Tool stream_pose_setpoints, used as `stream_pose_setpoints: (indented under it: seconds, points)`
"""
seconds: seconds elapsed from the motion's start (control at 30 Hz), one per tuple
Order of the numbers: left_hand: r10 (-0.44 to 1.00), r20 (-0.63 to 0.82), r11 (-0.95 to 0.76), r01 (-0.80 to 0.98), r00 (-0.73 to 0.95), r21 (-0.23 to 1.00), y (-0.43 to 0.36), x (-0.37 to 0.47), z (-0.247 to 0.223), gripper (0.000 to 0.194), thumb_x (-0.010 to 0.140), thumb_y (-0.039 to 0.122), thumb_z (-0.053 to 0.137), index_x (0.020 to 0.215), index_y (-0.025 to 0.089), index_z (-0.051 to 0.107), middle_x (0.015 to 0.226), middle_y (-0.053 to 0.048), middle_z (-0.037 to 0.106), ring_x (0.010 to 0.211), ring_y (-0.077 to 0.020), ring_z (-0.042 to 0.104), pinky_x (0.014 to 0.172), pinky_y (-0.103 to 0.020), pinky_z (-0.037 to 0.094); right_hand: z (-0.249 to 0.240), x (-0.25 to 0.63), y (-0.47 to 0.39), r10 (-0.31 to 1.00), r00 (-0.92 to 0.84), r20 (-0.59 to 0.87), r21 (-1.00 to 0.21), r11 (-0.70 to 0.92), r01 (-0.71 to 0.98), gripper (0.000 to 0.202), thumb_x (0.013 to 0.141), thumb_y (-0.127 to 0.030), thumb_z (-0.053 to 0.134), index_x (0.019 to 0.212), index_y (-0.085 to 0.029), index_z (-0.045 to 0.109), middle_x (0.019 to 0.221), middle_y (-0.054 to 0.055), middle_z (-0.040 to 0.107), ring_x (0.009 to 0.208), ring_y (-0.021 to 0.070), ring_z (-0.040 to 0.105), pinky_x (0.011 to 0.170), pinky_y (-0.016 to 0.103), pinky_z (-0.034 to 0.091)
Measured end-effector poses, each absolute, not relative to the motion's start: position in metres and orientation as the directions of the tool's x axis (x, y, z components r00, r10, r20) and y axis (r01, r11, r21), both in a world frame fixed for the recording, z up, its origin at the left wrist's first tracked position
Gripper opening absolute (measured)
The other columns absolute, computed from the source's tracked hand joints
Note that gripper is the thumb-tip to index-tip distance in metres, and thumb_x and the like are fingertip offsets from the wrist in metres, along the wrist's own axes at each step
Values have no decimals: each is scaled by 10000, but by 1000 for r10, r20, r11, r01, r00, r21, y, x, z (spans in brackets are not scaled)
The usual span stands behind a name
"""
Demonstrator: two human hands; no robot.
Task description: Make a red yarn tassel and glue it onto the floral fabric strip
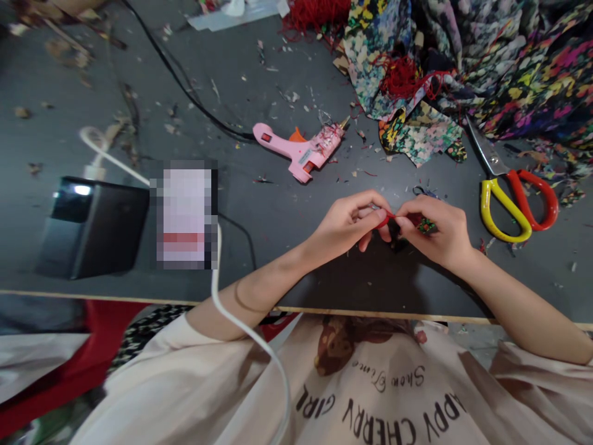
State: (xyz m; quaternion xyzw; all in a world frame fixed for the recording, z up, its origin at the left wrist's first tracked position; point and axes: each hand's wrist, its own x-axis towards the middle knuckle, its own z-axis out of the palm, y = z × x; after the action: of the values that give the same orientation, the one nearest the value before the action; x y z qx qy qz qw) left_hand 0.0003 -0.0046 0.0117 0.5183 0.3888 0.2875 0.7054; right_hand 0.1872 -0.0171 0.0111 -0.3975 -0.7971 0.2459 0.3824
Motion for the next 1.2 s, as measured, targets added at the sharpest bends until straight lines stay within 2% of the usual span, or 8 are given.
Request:
stream_pose_setpoints:
  seconds: [0.2, 0.37, 0.63, 0.77, 0.93, 1.07, 1.2]
  points:
    - [838, -251, 323, -69, 485, 944, -4, 4, 14, 133, 836, 299, 549, 811, 183, 489, 599, 39, 647, 406, -51, 528, 360, -138, 402, 9, 189, -17, 809, -422, 409, -685, 577, 444, 119, 877, -152, 542, 791, -216, 594, 659, -16, 633, 578, 100, 576, 566, 219, 454]
    - [826, -257, 347, -94, 501, 933, -3, 4, 15, 139, 852, 298, 498, 799, 207, 408, 546, 67, 609, 374, -48, 510, 353, -128, 391, 10, 188, -17, 797, -424, 430, -679, 595, 431, 120, 865, -119, 566, 783, -201, 599, 655, -22, 628, 577, 84, 577, 571, 194, 458]
    - [853, -273, 332, -60, 445, 941, -3, 2, 14, 166, 902, 339, 425, 807, 226, 347, 560, 83, 589, 355, -52, 507, 365, -139, 364, 9, 188, -18, 848, -354, 394, -721, 524, 454, 116, 857, -114, 613, 874, -194, 695, 819, 16, 762, 686, 110, 703, 635, 195, 529]
    - [873, -264, 343, -133, 409, 930, -3, 0, 10, 179, 904, 368, 422, 819, 239, 332, 573, 86, 607, 349, -85, 523, 373, -181, 393, 7, 188, -18, 877, -296, 379, -745, 479, 465, 109, 851, -130, 618, 843, -191, 709, 803, 17, 767, 690, 124, 721, 632, 204, 542]
    - [897, -217, 318, -220, 386, 922, -3, 0, 4, 188, 892, 368, 439, 805, 236, 336, 598, 67, 652, 347, -103, 541, 352, -183, 289, 7, 186, -16, 877, -279, 390, -745, 479, 465, 117, 835, -119, 604, 807, -193, 690, 712, -9, 727, 592, 101, 673, 562, 190, 506]
    - [907, -180, 278, -223, 380, 934, -3, 1, 2, 177, 882, 336, 431, 773, 229, 341, 628, 50, 677, 366, -111, 568, 359, -199, 244, 7, 185, -16, 927, -186, 325, -814, 374, 444, 109, 809, -121, 604, 766, -199, 666, 640, -29, 661, 514, 90, 612, 513, 201, 474]
    - [911, -152, 246, -209, 385, 947, -3, 2, 0, 157, 873, 307, 430, 759, 228, 356, 657, 37, 685, 442, -133, 627, 382, -210, 299, 7, 187, -15, 978, -127, 167, -941, 197, 276, 61, 827, -177, 615, 778, -205, 640, 646, -29, 635, 511, 98, 614, 500, 216, 489]
